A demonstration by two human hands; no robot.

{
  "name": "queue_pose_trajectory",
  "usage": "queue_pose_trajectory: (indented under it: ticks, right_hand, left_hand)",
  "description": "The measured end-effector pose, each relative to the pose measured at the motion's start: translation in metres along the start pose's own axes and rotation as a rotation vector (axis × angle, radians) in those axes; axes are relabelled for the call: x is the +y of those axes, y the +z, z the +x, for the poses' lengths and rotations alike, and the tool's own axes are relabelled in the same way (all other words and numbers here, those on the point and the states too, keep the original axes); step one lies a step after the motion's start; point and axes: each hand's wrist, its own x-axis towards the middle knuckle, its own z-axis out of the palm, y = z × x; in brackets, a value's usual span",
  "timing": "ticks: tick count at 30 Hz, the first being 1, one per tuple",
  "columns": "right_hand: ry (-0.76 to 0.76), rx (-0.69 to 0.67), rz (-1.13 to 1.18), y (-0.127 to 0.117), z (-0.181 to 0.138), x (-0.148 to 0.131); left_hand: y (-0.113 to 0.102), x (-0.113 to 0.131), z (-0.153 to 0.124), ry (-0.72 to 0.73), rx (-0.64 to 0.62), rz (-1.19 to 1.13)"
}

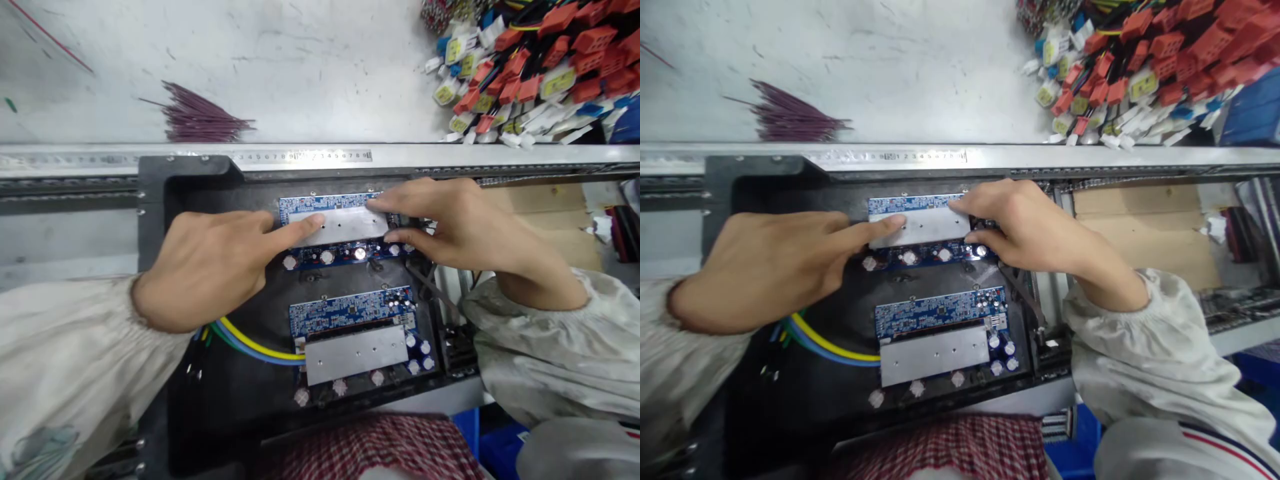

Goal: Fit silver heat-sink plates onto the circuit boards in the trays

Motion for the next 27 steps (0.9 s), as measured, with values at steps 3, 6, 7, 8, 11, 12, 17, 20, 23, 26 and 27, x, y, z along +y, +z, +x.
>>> queue_pose_trajectory:
  ticks: [3, 6, 7, 8, 11, 12, 17, 20, 23, 26, 27]
  right_hand:
    - [0.004, -0.005, 0.032, 0.0, 0.001, 0.002]
    - [0.052, -0.023, 0.07, 0.001, 0.001, 0.003]
    - [0.057, -0.024, 0.073, 0.002, 0.001, 0.003]
    - [0.05, -0.018, 0.067, 0.003, 0.0, 0.003]
    - [-0.016, 0.006, 0.028, 0.008, 0.0, 0.004]
    - [-0.036, 0.01, 0.023, 0.009, 0.0, 0.004]
    - [-0.046, 0.084, -0.087, 0.002, -0.004, -0.006]
    - [0.002, 0.143, -0.19, -0.003, -0.013, -0.02]
    - [0.002, 0.076, -0.251, 0.002, -0.019, -0.03]
    - [0.013, 0.079, -0.365, 0.014, -0.021, -0.032]
    - [0.015, 0.087, -0.403, 0.017, -0.02, -0.032]
  left_hand:
    - [0.001, -0.001, -0.001, -0.006, -0.015, -0.006]
    - [0.001, -0.001, 0.0, 0.008, 0.014, -0.013]
    - [0.001, -0.002, 0.0, 0.014, 0.024, -0.008]
    - [0.001, -0.002, 0.0, 0.019, 0.032, 0.0]
    - [0.0, -0.001, 0.001, 0.016, 0.016, 0.024]
    - [0.0, -0.001, 0.001, 0.015, 0.009, 0.029]
    - [-0.001, -0.002, 0.003, 0.041, 0.018, 0.002]
    - [0.0, -0.003, 0.004, 0.059, 0.056, -0.069]
    - [0.0, -0.003, 0.004, 0.058, 0.057, -0.072]
    - [0.0, -0.002, 0.004, 0.05, 0.041, -0.05]
    - [-0.001, -0.002, 0.004, 0.058, 0.049, -0.05]
